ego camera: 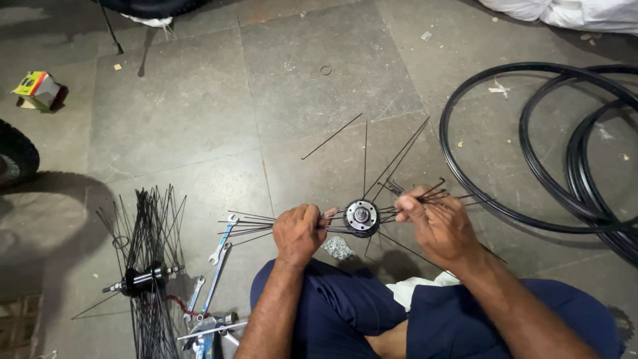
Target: The person laces spokes into a bicycle hub by hand, inserting spokes one at a time through the hub flange holes.
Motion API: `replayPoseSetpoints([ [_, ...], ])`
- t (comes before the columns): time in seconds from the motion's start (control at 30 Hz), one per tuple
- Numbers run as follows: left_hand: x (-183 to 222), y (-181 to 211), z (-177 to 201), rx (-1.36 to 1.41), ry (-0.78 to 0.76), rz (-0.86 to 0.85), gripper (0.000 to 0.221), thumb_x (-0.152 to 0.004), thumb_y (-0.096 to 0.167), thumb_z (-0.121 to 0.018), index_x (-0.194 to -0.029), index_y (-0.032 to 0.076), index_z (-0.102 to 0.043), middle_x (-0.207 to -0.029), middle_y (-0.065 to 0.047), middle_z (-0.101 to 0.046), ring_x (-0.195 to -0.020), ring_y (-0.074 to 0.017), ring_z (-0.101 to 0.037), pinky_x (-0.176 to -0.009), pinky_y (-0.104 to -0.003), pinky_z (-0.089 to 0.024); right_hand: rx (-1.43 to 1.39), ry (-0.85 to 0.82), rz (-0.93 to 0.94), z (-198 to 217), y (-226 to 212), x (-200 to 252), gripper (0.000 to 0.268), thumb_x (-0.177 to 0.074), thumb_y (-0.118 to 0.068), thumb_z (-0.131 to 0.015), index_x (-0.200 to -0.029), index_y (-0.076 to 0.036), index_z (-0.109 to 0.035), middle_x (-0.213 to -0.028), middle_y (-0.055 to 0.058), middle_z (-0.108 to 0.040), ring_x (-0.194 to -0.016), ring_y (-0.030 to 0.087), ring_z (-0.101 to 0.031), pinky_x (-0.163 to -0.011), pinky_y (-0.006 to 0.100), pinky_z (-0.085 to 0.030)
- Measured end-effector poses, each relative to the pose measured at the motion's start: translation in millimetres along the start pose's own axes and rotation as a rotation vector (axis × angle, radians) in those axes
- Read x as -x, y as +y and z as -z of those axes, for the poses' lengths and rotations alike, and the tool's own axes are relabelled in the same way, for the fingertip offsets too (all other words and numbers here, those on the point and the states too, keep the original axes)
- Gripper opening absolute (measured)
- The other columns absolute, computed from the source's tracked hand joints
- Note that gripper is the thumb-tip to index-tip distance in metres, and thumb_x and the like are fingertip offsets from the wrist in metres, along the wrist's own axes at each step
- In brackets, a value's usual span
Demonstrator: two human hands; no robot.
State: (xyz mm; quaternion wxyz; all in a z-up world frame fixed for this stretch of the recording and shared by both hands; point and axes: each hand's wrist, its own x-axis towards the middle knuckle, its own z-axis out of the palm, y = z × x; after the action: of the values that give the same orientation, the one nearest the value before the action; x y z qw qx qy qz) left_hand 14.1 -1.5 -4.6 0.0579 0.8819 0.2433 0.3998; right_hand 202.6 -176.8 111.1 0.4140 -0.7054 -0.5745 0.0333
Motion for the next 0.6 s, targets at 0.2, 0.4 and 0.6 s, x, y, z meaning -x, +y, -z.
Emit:
replayPoseSetpoints([
  [0.2, 3, -4, -6, 0.024, 0.004, -0.002, 0.04, -0.081, 0.031, -0.084, -0.071, 0.011, -0.05, -0.066, -0.006, -0.054, -0.057, -0.0281, -0.056, -0.053, -0.043, -0.042, 0.092, -0.072, 0.02, -4, 3, -5, 0.037, -0.107, -0.024, -0.05, -0.088, 0.0, -0.072, -0.08, 0.009, -0.074, -0.07, 0.025, -0.073, -0.067, 0.039, -0.058],
  [0.4, 4, -7, -3, 0.024, -0.016, 0.024, 0.034, -0.077, 0.026, -0.082, -0.072, 0.011, -0.052, -0.068, -0.006, -0.056, -0.058, -0.0277, -0.056, -0.055, -0.042, -0.043, -0.072, 0.073, -0.019, 11, -4, -11, 0.039, -0.109, -0.024, -0.047, -0.09, 0.001, -0.07, -0.087, 0.009, -0.074, -0.07, 0.017, -0.074, -0.063, 0.03, -0.062],
  [0.6, -17, 2, 17, 0.065, -0.013, -0.032, 0.04, -0.078, 0.028, -0.086, -0.069, 0.011, -0.051, -0.066, -0.005, -0.056, -0.055, -0.0282, -0.056, -0.052, -0.042, -0.043, -0.203, 0.008, -0.05, 32, -9, -16, 0.04, -0.109, -0.021, -0.046, -0.087, 0.001, -0.07, -0.082, 0.008, -0.074, -0.067, 0.015, -0.075, -0.062, 0.029, -0.061],
])
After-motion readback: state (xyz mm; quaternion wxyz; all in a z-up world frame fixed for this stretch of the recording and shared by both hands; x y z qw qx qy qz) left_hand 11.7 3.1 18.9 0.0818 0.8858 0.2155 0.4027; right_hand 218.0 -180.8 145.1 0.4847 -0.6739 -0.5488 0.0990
